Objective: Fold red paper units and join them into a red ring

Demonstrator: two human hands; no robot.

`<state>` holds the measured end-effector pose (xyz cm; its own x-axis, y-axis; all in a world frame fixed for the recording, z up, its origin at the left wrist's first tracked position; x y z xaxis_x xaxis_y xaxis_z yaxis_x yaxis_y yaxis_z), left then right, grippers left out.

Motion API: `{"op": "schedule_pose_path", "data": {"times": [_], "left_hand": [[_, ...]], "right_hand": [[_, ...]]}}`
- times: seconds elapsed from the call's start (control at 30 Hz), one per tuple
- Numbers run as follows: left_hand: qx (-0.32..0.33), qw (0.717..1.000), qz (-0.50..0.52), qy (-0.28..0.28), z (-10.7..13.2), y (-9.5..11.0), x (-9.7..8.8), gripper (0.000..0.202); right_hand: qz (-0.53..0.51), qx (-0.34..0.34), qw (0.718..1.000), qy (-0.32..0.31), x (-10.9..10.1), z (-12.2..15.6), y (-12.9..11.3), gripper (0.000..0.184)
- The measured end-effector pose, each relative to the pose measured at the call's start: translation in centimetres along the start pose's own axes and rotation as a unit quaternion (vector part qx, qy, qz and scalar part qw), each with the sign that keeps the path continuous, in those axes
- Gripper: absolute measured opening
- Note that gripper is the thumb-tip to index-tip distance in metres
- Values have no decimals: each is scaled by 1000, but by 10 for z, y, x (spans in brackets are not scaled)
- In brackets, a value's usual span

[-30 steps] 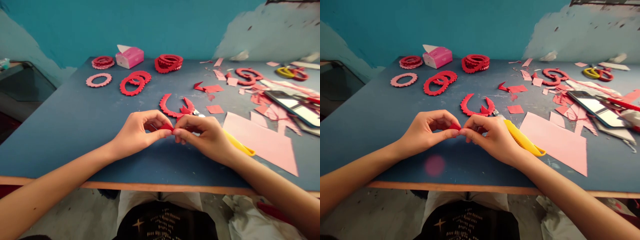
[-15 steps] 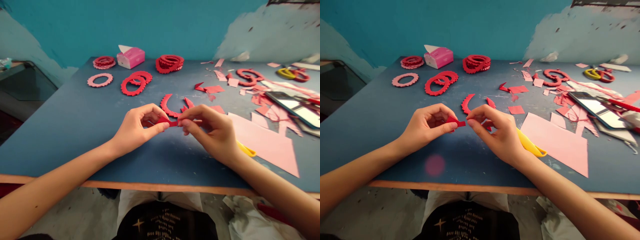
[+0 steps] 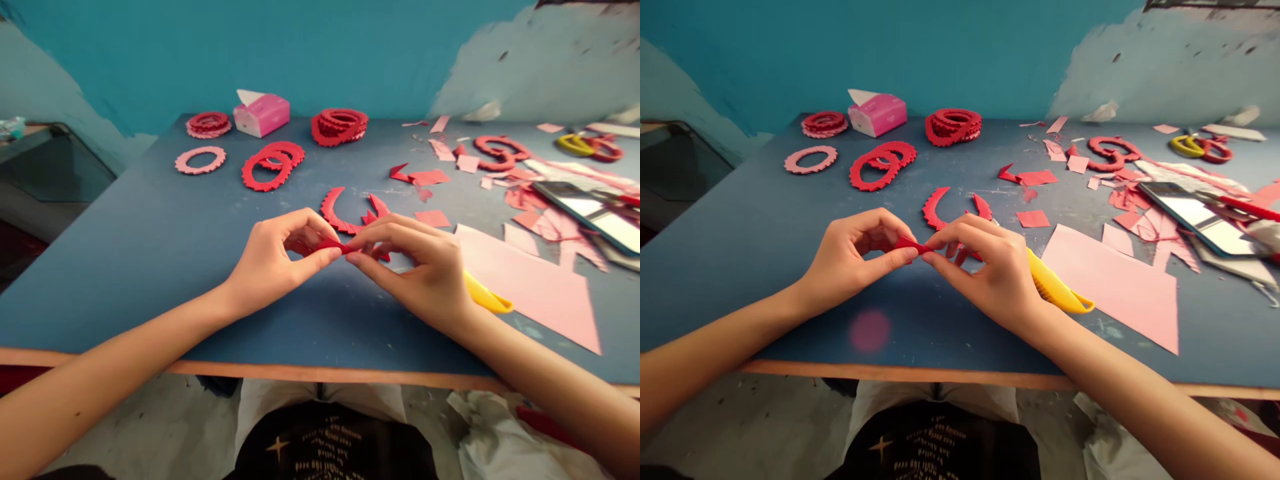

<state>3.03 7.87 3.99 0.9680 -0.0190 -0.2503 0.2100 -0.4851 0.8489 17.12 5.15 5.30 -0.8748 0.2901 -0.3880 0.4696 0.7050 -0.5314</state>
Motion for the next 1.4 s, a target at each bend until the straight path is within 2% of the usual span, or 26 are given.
{"op": "schedule_pose_path", "data": {"times": [0.37,0.7,0.87,1.13,1.4], "left_hand": [[49,998,-38,-19,4,6,3,6],[56,997,-40,-22,3,8,3,6],[45,998,-43,-29,3,5,4,7],[14,998,-46,-40,3,2,5,8],[18,998,-50,-36,3,1,5,6]], "right_hand": [[-11,8,999,-51,7,0,1,8],[-17,71,994,-84,11,2,14,8],[-19,53,995,-86,10,1,11,11],[-21,78,994,-75,9,1,17,12],[-47,109,986,-117,15,4,18,12]]}}
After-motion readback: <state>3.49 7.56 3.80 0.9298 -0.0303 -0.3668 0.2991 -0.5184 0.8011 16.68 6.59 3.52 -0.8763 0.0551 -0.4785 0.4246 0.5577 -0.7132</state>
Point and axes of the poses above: each hand's wrist, its own z-axis away from the middle knuckle, its own x-axis out of the palm, y = z × x, the point moved 9 cm from there along -z, towards the middle knuckle, and after that the axes turned 14 degrees about y, right-handed, at the moved point
